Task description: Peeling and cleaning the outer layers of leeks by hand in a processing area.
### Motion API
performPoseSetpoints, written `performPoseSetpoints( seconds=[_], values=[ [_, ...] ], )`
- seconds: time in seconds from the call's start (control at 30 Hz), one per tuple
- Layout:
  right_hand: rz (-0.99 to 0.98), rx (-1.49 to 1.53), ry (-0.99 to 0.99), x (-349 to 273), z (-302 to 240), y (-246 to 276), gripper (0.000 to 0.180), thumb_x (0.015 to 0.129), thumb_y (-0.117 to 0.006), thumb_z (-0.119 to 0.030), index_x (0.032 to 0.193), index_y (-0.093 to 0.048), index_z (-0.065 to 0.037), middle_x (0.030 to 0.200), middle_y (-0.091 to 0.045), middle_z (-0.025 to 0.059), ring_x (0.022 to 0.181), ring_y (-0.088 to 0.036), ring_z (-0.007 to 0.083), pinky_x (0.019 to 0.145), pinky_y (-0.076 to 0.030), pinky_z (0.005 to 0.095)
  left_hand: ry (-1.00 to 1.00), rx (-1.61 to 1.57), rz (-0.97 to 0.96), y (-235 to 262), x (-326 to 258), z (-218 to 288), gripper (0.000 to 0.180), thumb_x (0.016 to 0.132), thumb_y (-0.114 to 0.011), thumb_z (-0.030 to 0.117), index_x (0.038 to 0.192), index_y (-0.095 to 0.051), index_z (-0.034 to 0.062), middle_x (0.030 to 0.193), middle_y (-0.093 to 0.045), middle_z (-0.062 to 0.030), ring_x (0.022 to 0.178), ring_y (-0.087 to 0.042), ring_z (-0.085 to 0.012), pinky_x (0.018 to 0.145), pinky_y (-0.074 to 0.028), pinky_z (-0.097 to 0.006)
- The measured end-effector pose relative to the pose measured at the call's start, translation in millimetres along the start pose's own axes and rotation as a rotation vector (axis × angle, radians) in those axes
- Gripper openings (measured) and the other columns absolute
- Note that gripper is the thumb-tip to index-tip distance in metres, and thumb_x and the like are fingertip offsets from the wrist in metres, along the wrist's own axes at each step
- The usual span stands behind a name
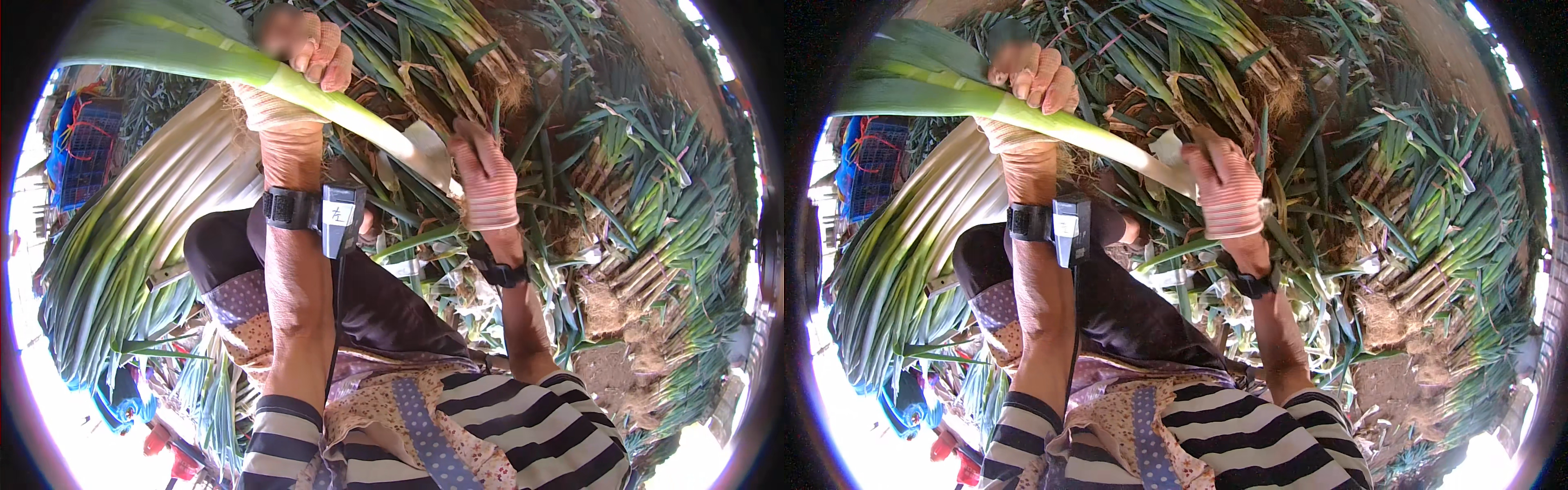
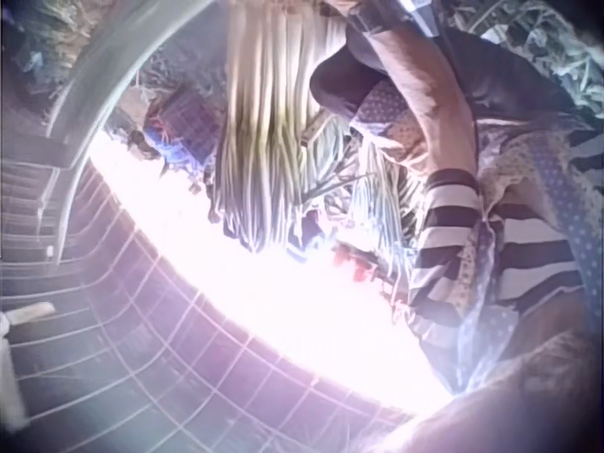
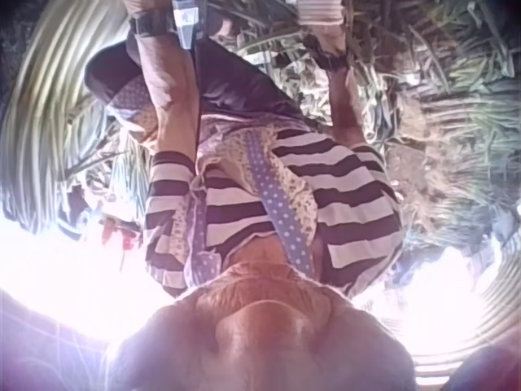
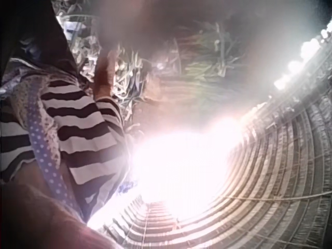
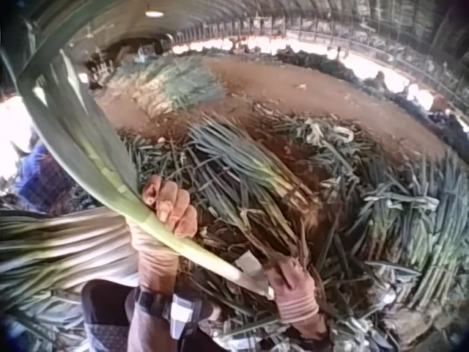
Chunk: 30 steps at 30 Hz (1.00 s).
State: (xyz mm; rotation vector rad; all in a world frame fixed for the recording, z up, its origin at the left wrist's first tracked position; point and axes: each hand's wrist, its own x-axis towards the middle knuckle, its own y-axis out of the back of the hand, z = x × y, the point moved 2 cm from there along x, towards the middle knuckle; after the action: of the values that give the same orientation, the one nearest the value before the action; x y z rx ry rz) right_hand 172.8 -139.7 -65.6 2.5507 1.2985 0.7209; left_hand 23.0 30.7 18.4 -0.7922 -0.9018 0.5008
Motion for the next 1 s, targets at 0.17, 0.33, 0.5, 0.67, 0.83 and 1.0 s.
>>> performPoseSetpoints(
  seconds=[0.17, 0.33, 0.5, 0.67, 0.83, 1.0],
  values=[
    [-0.090, -0.204, 0.155, 10.7, 19.9, -22.7, 0.033, 0.080, -0.064, -0.016, 0.113, -0.062, -0.010, 0.097, -0.064, 0.0119, 0.087, -0.063, 0.0292, 0.072, -0.051, 0.0375, 0.021, -0.058, -0.003, 4.3, 3.0, -13.5, 0.029, 0.094, -0.051, 0.036, 0.098, -0.055, 0.0074, 0.070, -0.049, -0.0019, 0.056, -0.046, -0.0163, 0.046, -0.041, -0.030],
    [-0.467, -0.656, 0.167, -22.5, 72.7, -5.4, 0.047, 0.072, -0.068, -0.015, 0.118, -0.060, -0.017, 0.107, -0.059, 0.0070, 0.081, -0.064, 0.0273, 0.066, -0.053, 0.0359, 0.044, -0.050, -0.114, 5.9, 2.9, -8.4, 0.024, 0.095, -0.049, 0.030, 0.100, -0.054, 0.0068, 0.072, -0.048, -0.0021, 0.058, -0.046, -0.0165, 0.047, -0.043, -0.030],
    [-0.474, -0.777, 0.022, -83.1, 112.1, 31.8, 0.035, 0.077, -0.064, -0.017, 0.111, -0.063, -0.018, 0.095, -0.058, 0.0063, 0.081, -0.063, 0.0293, 0.066, -0.052, 0.0359, 0.075, -0.003, -0.183, 18.8, 0.2, -5.3, 0.025, 0.095, -0.049, 0.031, 0.100, -0.054, 0.0070, 0.072, -0.049, -0.0020, 0.057, -0.046, -0.0163, 0.047, -0.044, -0.030],
    [-0.547, -1.028, -0.174, -125.0, 142.8, 60.9, 0.034, 0.078, -0.064, -0.020, 0.112, -0.060, -0.023, 0.096, -0.058, 0.0049, 0.084, -0.063, 0.0294, 0.067, -0.051, 0.0365, 0.050, 0.096, -0.058, 24.4, -1.5, -4.9, 0.028, 0.094, -0.051, 0.035, 0.099, -0.055, 0.0073, 0.070, -0.050, -0.0014, 0.055, -0.046, -0.0159, 0.044, -0.044, -0.030],
    [-0.495, -0.982, -0.601, -195.0, 179.6, 115.9, 0.032, 0.082, -0.062, -0.020, 0.113, -0.056, -0.022, 0.098, -0.065, 0.0103, 0.089, -0.065, 0.0331, 0.072, -0.053, 0.0464, -0.031, 0.081, 0.123, 25.8, -11.4, 6.5, 0.036, 0.091, -0.054, 0.043, 0.097, -0.058, 0.0081, 0.063, -0.049, -0.0004, 0.052, -0.045, -0.0152, 0.040, -0.043, -0.029],
    [-0.597, -1.067, -1.140, -230.6, 181.5, 196.9, 0.041, 0.088, -0.053, -0.037, 0.127, -0.052, -0.023, 0.121, -0.061, 0.0100, 0.108, -0.060, 0.0323, 0.089, -0.048, 0.0432, -0.015, 0.068, 0.080, 26.2, -4.4, 23.0, 0.032, 0.093, -0.053, 0.040, 0.093, -0.059, 0.0079, 0.064, -0.048, -0.0003, 0.052, -0.044, -0.0150, 0.042, -0.041, -0.028]
  ],
)
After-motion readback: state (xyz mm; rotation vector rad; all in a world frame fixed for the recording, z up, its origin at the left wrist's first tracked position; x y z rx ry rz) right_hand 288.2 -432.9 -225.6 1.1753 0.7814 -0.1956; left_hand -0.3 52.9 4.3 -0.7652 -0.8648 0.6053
